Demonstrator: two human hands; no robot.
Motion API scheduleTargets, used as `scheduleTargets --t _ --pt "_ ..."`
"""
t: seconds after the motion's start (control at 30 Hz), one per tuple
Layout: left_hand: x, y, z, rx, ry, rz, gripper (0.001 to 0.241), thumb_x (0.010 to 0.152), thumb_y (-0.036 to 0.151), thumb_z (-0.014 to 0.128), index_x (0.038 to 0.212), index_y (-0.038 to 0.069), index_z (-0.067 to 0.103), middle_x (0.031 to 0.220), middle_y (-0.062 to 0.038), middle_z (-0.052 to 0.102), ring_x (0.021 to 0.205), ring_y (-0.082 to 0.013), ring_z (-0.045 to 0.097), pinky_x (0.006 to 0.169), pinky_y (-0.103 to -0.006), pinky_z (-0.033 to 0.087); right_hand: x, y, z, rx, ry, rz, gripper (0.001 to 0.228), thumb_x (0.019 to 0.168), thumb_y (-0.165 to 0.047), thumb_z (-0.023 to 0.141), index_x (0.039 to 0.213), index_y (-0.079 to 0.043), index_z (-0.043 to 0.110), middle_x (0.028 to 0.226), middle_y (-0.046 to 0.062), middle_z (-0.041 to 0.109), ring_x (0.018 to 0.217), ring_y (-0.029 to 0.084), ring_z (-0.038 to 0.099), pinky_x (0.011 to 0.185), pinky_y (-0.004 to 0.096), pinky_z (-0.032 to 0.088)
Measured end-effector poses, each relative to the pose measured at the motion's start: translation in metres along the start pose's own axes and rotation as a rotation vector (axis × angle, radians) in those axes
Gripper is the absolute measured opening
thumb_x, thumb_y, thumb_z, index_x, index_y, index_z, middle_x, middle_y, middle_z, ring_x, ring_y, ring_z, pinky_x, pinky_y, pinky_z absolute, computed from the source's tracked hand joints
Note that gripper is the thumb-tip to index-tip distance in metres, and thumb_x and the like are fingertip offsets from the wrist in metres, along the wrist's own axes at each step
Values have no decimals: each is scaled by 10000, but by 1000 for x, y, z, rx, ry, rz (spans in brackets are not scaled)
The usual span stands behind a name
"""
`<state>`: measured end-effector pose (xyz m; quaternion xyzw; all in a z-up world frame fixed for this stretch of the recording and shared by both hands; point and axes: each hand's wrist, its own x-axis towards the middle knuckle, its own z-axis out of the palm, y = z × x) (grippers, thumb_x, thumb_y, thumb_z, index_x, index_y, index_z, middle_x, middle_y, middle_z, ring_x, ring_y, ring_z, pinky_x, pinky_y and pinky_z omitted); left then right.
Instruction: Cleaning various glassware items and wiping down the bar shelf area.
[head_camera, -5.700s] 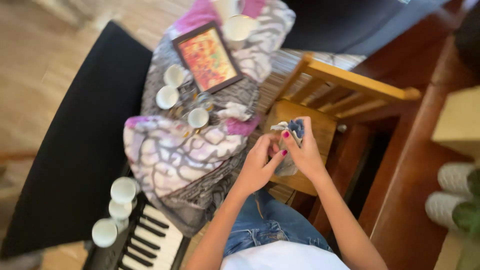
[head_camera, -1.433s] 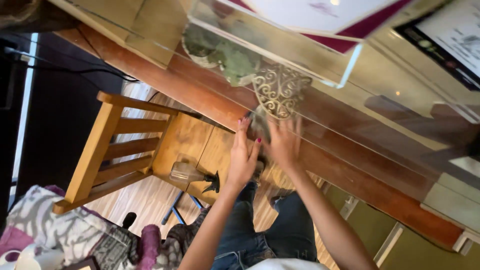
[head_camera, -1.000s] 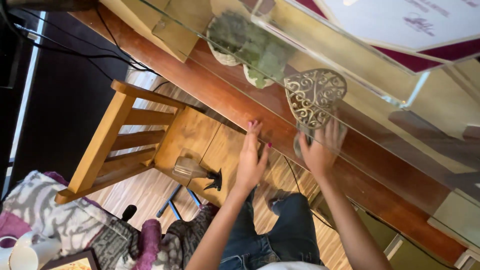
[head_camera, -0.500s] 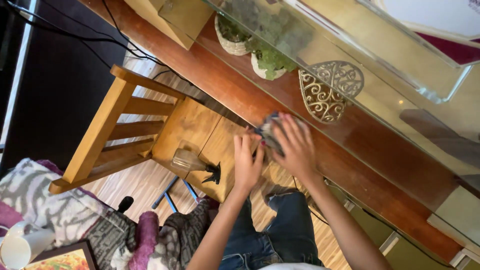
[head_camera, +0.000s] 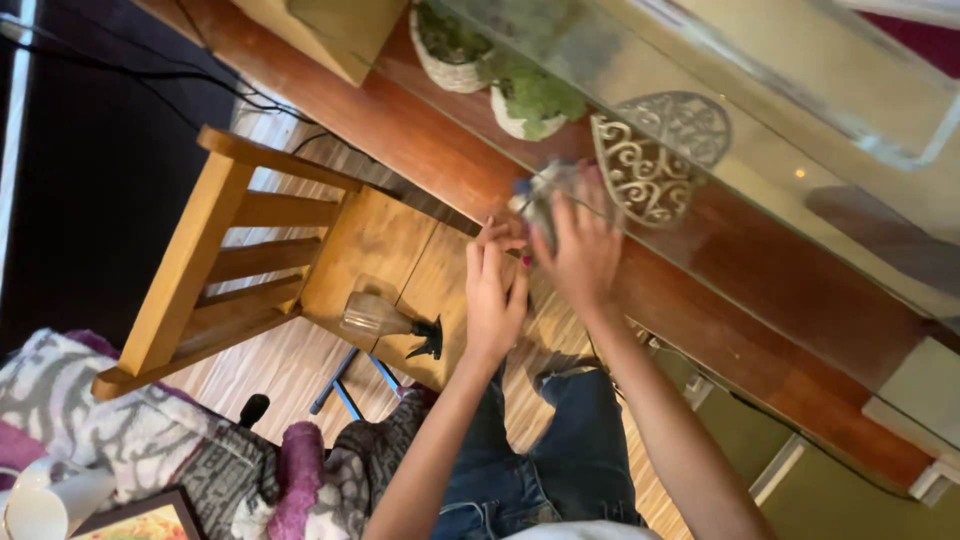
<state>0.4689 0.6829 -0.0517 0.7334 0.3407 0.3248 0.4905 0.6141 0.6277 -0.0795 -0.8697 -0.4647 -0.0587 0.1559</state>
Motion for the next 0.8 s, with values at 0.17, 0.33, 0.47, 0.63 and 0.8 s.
scheduleTargets --t 0.17,0.33,0.47,0.63,0.8 --pt "-10 -4 25 8 -92 16 312 954 -10 607 1265 6 601 1463 -218 477 1498 -443 401 1220 -469 368 -53 23 -30 29 -74 -183 601 891 -324 680 1432 -84 576 1580 205 466 1512 350 400 1172 594 328" --pt "-13 8 60 -41 -264 61 348 984 65 604 1328 16 575 1602 -208 413 1548 -430 356 1248 -495 337 -110 94 -56 94 -82 -144 625 892 -388 686 1411 -55 581 1570 210 466 1478 378 411 1175 593 317" --pt "-15 9 82 115 -451 175 536 990 210 662 1451 -2 490 1630 -205 359 1568 -455 206 1234 -627 183 -129 151 -60 16 31 135 580 977 -392 656 1426 -39 555 1556 239 475 1442 451 430 1187 579 358" --pt "-13 12 90 166 -518 157 676 994 269 644 1555 0 380 1672 -187 308 1588 -449 142 1226 -647 147 -89 167 -47 -96 186 328 568 1087 -361 634 1536 -39 501 1613 259 441 1515 434 425 1272 600 330" --pt "-19 8 98 147 -483 134 727 1038 256 603 1623 0 257 1713 -190 265 1612 -440 89 1263 -638 82 -46 108 -32 -32 289 230 620 1014 -380 686 1490 -26 505 1591 268 386 1472 459 383 1196 622 303"
